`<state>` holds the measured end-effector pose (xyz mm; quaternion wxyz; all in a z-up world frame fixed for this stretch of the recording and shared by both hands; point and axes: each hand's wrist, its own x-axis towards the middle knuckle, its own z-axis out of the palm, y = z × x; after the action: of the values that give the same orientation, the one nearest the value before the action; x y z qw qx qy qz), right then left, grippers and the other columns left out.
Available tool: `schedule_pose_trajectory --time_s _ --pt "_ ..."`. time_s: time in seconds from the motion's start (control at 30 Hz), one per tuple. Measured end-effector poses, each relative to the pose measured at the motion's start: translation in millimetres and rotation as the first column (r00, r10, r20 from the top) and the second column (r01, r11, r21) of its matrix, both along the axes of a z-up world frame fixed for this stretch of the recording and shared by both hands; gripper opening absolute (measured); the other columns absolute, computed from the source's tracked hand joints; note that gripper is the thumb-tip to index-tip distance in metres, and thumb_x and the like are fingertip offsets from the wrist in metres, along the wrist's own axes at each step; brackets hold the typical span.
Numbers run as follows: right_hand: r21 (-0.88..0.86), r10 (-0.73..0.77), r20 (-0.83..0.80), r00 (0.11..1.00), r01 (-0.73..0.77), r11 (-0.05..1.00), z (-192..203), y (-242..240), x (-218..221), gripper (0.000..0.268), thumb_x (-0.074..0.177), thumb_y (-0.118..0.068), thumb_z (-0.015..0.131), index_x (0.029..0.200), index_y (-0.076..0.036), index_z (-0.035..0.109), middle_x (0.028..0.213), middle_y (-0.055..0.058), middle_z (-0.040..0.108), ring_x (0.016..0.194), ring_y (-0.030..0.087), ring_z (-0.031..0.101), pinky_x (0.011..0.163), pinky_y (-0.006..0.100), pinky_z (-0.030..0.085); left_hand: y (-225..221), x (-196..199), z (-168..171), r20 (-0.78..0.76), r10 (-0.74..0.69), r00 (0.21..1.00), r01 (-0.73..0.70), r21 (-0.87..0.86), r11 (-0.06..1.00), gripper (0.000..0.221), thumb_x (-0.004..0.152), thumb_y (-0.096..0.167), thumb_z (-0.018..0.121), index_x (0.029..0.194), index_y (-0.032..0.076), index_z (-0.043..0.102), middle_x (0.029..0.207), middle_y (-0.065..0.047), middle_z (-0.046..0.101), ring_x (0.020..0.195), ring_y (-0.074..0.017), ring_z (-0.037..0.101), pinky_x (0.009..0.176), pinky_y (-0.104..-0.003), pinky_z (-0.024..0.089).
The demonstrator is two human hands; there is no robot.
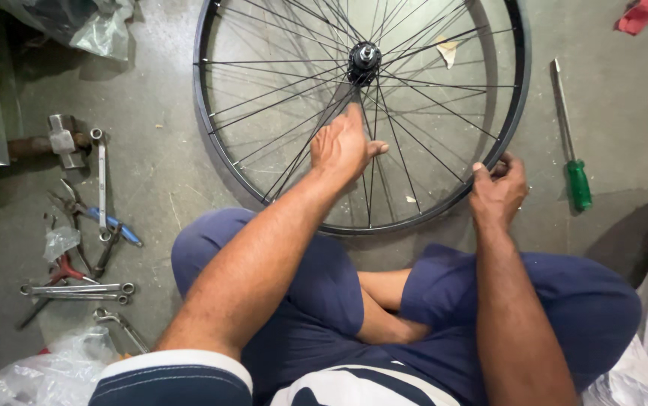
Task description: The person inserts metal spokes into a bicycle wheel hub and rim while sitting on the floor, and tightens the spoke nipples using a screwdriver.
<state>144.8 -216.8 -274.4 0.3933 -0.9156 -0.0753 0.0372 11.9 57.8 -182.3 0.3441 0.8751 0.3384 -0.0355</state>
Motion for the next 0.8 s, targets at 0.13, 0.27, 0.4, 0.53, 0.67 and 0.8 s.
schedule_pose_trajectory --time_s 0.13,0.27,0.4,0.53,0.67,0.8 --pt "-0.004 -0.009 -0.049 0.999 0.008 1.000 -5 3 9 0.043 0.086 -0.009 0.083 0.125 0.001 0.066 0.091 0.009 0.069 0.081 0.020 0.066 0.075 0.036 0.054 -9 -7 6 -0.129 0.032 0.991 -0.027 0.042 0.999 0.051 0.083 0.045 0.080 0.108 0.003 0.065 0.100 -0.021 0.074 0.100 -0.0414 0.071 0.084 -0.051 0.055" --pt "-0.027 0.101 0.008 0.995 -0.101 0.995 -2 10 12 0.047 0.083 -0.012 0.085 0.125 0.000 0.067 0.095 0.011 0.073 0.084 0.023 0.069 0.079 0.038 0.056 -17 -7 7 -0.123 0.140 0.983 -0.134 0.052 0.990 0.032 0.087 0.030 0.076 0.105 0.004 0.070 0.103 -0.022 0.073 0.102 -0.0429 0.070 0.086 -0.052 0.055" --pt "0.015 0.115 -0.096 0.989 -0.114 0.993 11 22 9 0.048 0.082 -0.015 0.085 0.125 -0.002 0.068 0.095 0.009 0.074 0.084 0.022 0.070 0.079 0.037 0.056 -2 -14 10 -0.114 0.244 0.963 -0.244 0.017 0.970 0.039 0.084 0.032 0.078 0.109 0.004 0.067 0.107 -0.024 0.070 0.104 -0.0448 0.066 0.087 -0.054 0.052" --pt "0.066 0.126 -0.131 0.983 -0.118 0.991 8 22 7 0.050 0.082 -0.017 0.083 0.128 -0.004 0.067 0.095 0.010 0.074 0.084 0.025 0.070 0.079 0.039 0.056 14 -22 -11 -0.144 0.147 0.979 -0.140 0.057 0.988 0.042 0.082 0.032 0.080 0.111 0.004 0.067 0.111 -0.024 0.071 0.109 -0.0426 0.067 0.094 -0.051 0.052" --pt "-0.076 0.117 -0.064 0.991 -0.121 0.990 -11 20 9 0.051 0.080 -0.021 0.087 0.125 -0.004 0.069 0.094 0.017 0.073 0.086 0.034 0.069 0.079 0.046 0.054 22 -22 -40 -0.082 0.175 0.981 -0.165 0.119 0.979 0.044 0.074 0.024 0.084 0.107 0.001 0.065 0.108 -0.026 0.070 0.106 -0.0448 0.066 0.090 -0.052 0.052" --pt "-0.067 0.146 0.001 0.989 -0.146 0.987 -19 17 8 0.050 0.080 -0.023 0.087 0.123 -0.004 0.070 0.096 0.018 0.073 0.088 0.036 0.069 0.080 0.048 0.054 30 -25 -37 -0.074 0.378 0.923 -0.385 -0.216 0.898 0.047 0.065 0.024 0.090 0.101 0.005 0.067 0.102 -0.019 0.074 0.098 -0.0354 0.071 0.081 -0.046 0.057"
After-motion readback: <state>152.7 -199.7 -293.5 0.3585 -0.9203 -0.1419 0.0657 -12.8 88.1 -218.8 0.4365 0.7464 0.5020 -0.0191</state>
